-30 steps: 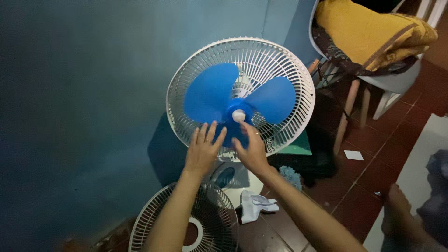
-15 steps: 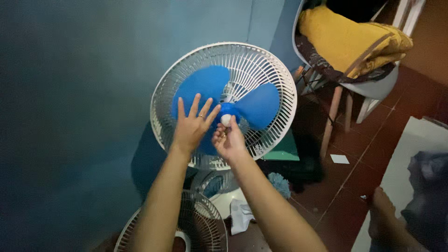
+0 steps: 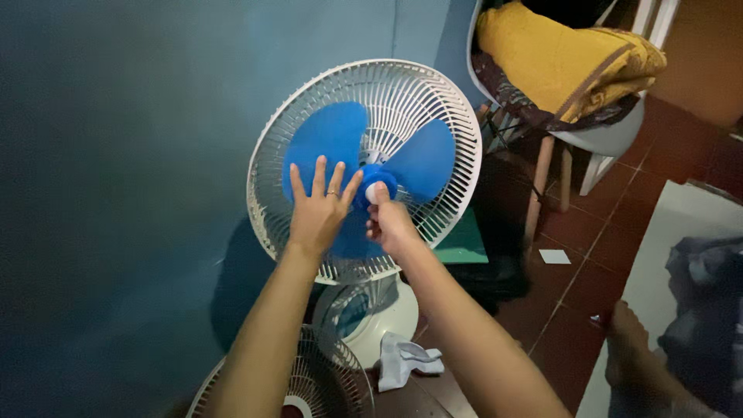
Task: The person assembles a standing electric fan by attaching the blue fan blades to the motor hub, securing them with a white cap, and then attaching the front protective grill. The person uses a white cloth to wipe the fan blades during assembly.
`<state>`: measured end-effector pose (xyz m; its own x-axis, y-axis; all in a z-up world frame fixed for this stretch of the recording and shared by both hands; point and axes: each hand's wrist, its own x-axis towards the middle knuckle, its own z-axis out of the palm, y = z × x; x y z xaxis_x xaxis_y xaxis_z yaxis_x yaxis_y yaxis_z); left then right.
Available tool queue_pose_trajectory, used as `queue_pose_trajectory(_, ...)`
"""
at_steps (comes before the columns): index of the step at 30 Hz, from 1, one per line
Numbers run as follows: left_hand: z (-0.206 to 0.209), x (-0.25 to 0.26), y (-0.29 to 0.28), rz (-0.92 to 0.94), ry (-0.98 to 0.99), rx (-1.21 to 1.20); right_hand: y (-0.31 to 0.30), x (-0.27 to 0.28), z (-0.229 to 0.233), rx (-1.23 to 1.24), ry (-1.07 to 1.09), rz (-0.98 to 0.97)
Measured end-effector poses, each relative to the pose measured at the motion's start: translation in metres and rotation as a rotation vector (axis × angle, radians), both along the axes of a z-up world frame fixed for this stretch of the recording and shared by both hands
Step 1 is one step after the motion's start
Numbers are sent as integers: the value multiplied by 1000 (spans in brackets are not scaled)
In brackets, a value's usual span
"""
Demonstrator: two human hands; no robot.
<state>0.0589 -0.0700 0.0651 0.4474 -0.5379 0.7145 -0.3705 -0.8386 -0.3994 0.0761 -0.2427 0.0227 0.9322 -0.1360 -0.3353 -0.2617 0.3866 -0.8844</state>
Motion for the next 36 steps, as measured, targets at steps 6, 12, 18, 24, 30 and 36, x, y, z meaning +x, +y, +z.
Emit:
queue_pose_trajectory(6, -2, -1, 4, 6, -2, -13, 1, -24, 28, -807, -115, -5)
queue_pose_trajectory(12, -6, -2, 12, 27, 4, -41, 4, -27, 36, -1390, -442, -89)
queue_pose_trajectory(18, -4, -4, 10, 47, 7, -28, -2, -29, 45, -1698, -524, 29)
queue_pose_trajectory(24, -5, -10, 11, 69, 46, -29, 0, -28, 41, -2187, -729, -24)
queue_pose_trajectory(30, -5, -31, 33, 14, 97, -72, 1, -60, 54, -1931, -857, -67)
queue_pose_trajectory(36, -31, -59, 53, 19, 165, -35, 2, -97, 50, -1731, -749, -18)
